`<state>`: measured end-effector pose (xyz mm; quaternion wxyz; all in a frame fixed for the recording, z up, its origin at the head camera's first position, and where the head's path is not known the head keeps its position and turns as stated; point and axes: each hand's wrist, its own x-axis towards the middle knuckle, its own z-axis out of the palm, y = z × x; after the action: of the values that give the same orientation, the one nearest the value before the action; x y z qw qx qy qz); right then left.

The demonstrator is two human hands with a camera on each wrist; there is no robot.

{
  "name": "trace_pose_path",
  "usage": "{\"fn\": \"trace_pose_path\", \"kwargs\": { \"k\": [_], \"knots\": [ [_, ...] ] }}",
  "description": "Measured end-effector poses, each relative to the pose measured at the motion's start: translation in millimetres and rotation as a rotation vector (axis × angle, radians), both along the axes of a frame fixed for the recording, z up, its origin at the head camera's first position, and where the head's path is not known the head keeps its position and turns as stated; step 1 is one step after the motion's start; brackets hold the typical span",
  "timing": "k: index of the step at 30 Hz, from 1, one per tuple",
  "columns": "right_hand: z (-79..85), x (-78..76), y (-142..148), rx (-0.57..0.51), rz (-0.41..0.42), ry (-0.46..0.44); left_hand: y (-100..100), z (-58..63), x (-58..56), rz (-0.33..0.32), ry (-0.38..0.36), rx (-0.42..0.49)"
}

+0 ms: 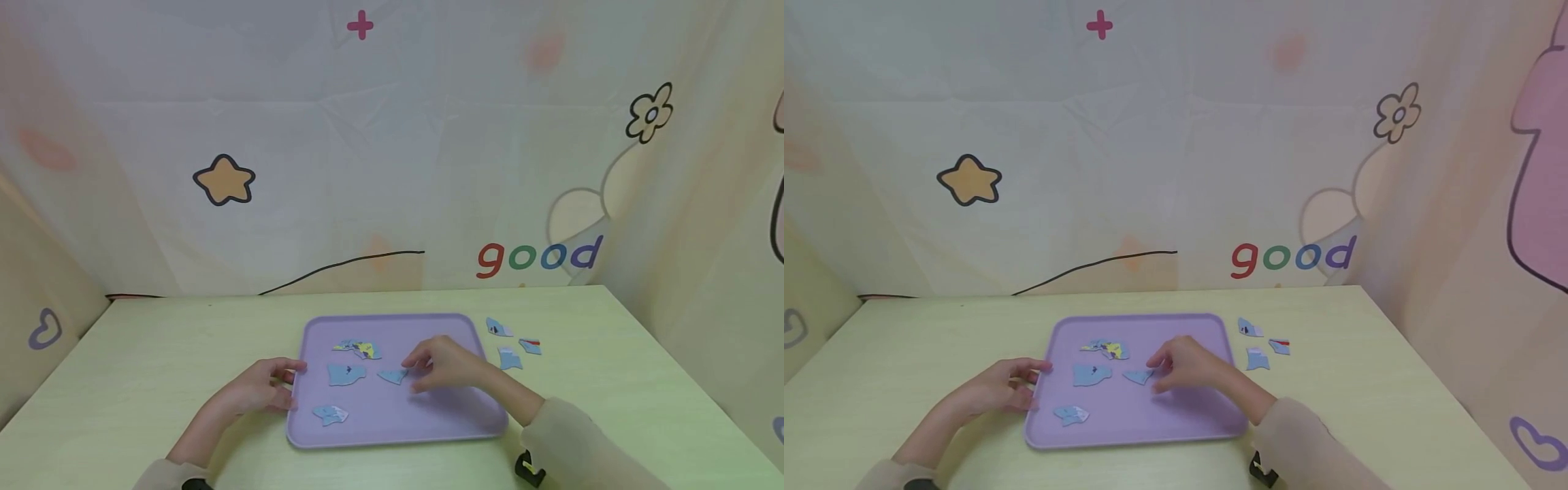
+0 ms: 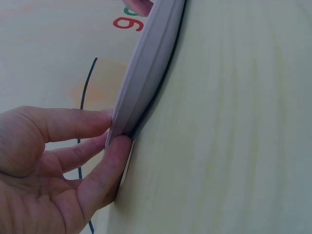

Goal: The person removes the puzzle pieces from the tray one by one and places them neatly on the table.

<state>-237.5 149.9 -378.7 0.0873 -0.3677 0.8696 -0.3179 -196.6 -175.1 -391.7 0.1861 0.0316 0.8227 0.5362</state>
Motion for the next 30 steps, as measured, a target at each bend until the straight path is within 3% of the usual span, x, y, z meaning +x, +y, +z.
{"fn": "trace_pose_path", "kwargs": {
  "k": [30],
  "knots": [
    [-9.5,-4.8,-27,0.076,-0.115,0.076,-2,-1.9,-0.4,-0.031,0.013,0.02]
  ]
}}
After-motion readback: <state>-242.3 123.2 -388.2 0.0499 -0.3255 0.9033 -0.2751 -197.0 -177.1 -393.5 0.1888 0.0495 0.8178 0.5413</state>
